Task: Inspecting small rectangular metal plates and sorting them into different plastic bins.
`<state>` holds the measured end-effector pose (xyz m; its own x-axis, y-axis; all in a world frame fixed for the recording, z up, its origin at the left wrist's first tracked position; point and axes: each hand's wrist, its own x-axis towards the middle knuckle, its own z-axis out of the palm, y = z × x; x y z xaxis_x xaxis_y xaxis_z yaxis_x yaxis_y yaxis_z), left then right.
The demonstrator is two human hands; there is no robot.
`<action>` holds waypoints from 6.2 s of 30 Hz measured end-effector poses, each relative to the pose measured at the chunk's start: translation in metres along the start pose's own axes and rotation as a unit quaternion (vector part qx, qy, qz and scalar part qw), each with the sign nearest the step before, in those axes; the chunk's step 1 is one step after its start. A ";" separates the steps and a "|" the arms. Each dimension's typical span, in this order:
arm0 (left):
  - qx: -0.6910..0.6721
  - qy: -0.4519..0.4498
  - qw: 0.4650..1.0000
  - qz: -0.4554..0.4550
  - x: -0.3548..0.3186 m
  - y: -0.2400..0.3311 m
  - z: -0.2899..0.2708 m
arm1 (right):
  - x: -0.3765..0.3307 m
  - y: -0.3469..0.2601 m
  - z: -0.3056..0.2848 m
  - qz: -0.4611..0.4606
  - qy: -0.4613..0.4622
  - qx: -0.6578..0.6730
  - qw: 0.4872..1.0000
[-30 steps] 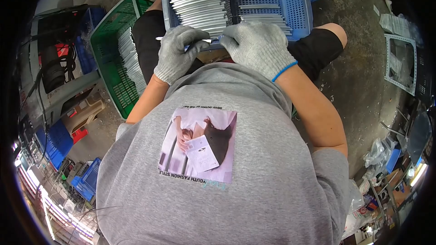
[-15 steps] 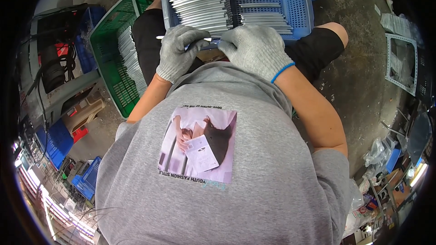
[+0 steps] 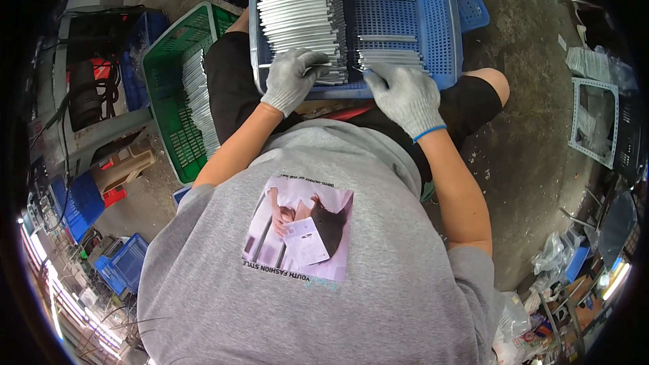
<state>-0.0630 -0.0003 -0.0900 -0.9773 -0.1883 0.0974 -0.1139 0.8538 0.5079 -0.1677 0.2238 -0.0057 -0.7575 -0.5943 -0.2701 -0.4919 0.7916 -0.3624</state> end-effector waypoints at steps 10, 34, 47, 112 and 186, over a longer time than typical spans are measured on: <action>0.092 0.028 0.995 0.025 0.002 -0.005 0.007 | 0.009 0.063 -0.001 0.076 0.098 0.108 0.986; 0.044 -0.327 0.944 -0.012 0.096 0.094 0.108 | 0.053 0.098 0.001 0.097 0.141 0.550 0.817; 0.126 -0.503 0.821 0.240 0.061 0.178 -0.167 | 0.055 0.100 0.001 0.101 0.176 0.499 0.842; -0.127 -0.236 0.950 0.157 0.028 0.144 -0.232 | 0.048 0.098 0.020 0.107 0.129 0.510 0.844; 0.065 -0.462 0.883 -0.041 0.163 0.078 0.116 | 0.116 0.086 -0.056 0.024 0.239 0.576 0.781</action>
<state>-0.2517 0.0921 -0.1333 -0.6866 0.1734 -0.7061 -0.1521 0.9154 0.3727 -0.3216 0.2312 -0.0182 -0.9725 -0.2288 -0.0438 0.0464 -0.0060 -0.9989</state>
